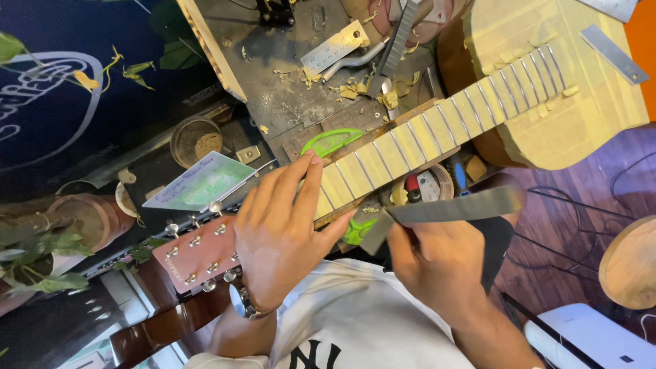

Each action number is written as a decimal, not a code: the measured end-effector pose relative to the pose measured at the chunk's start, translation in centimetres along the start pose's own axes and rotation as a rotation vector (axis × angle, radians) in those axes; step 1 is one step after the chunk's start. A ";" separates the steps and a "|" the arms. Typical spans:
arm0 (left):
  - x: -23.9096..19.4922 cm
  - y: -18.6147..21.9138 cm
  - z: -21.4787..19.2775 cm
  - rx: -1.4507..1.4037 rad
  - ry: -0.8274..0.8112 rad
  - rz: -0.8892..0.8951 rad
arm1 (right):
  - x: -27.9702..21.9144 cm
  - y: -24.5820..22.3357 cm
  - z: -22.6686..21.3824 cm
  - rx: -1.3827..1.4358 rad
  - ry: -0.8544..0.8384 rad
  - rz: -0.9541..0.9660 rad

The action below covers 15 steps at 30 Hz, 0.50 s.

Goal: The person sands the fretboard of a guitar using a sanding strip. They hold the guitar neck with the left hand and move the sanding strip back and forth along the fretboard with the right hand. The guitar is clamped in a green vise on a workbench.

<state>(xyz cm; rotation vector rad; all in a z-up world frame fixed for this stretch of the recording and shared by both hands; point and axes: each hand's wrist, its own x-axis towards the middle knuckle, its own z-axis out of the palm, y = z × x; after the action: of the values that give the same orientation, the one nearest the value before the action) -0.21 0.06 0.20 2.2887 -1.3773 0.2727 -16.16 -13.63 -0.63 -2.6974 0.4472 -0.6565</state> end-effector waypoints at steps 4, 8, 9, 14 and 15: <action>-0.1 0.1 0.2 0.036 -0.009 0.001 | -4.1 2.0 -1.8 0.084 0.072 0.321; -0.3 0.2 0.3 0.058 0.009 -0.003 | -8.1 4.2 -1.0 0.127 0.259 0.528; -0.2 0.3 0.4 0.065 0.016 -0.008 | -8.5 4.3 -1.0 0.132 0.259 0.519; -0.4 0.3 0.6 0.017 0.024 -0.014 | -10.6 5.8 -1.0 0.217 0.309 0.567; -0.4 0.4 0.6 0.021 0.028 -0.020 | -10.2 5.5 -1.5 0.221 0.306 0.561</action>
<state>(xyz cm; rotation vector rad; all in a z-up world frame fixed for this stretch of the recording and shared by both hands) -0.75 -0.09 -0.34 2.3055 -1.3438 0.3130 -26.71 -15.15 -5.38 -2.1192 1.0848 -0.8806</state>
